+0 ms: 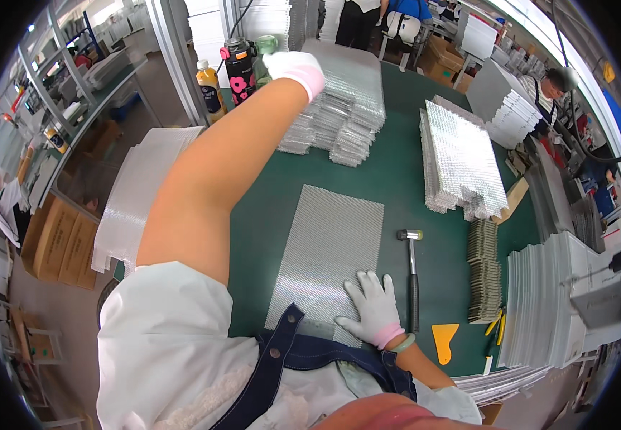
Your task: The person assembles rectangular mesh filters by placing a mesh sheet on a table, inserting a plastic connector, and fitting a white frame around it. They use a yellow scraper to smooth the mesh and a hammer to secure the frame. The process is repeated for multiple units, which are stacked on the table.
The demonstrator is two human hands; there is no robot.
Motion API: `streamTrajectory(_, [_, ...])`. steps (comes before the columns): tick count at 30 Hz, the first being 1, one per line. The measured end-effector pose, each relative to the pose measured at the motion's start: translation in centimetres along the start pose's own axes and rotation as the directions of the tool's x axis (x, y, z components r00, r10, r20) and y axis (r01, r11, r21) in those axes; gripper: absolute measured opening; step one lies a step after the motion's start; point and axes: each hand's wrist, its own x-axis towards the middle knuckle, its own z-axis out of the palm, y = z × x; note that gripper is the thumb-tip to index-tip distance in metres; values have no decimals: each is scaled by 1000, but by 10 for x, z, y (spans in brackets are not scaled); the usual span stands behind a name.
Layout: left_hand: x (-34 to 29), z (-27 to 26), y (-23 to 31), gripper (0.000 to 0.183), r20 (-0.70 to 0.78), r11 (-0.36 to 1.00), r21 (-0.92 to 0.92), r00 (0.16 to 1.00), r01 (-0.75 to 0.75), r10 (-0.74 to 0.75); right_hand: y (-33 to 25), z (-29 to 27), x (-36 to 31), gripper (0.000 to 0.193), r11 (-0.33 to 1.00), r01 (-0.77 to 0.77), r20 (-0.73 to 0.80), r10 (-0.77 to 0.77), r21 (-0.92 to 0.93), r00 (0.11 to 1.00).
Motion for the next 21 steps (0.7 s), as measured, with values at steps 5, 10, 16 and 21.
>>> streamTrajectory(5, [-11,-5,0,35,-454,987,-41,883,-155,120,1,3,-3,74,1000,3,-22,-3,-3,1000])
streamTrajectory(10, [23,-27,-51,46,-414,108,-902,908,-419,61,0,3,-3,75,999,38,-39,-38,3,999])
streamTrajectory(16, [-2,-26,-57,46,-120,629,-715,939,-306,321,3,6,-4,75,1000,17,-63,-16,8,998])
streamTrajectory(21, [14,18,-79,46,-308,528,-754,921,-390,241,0,6,-4,74,1000,22,-62,-23,-11,998])
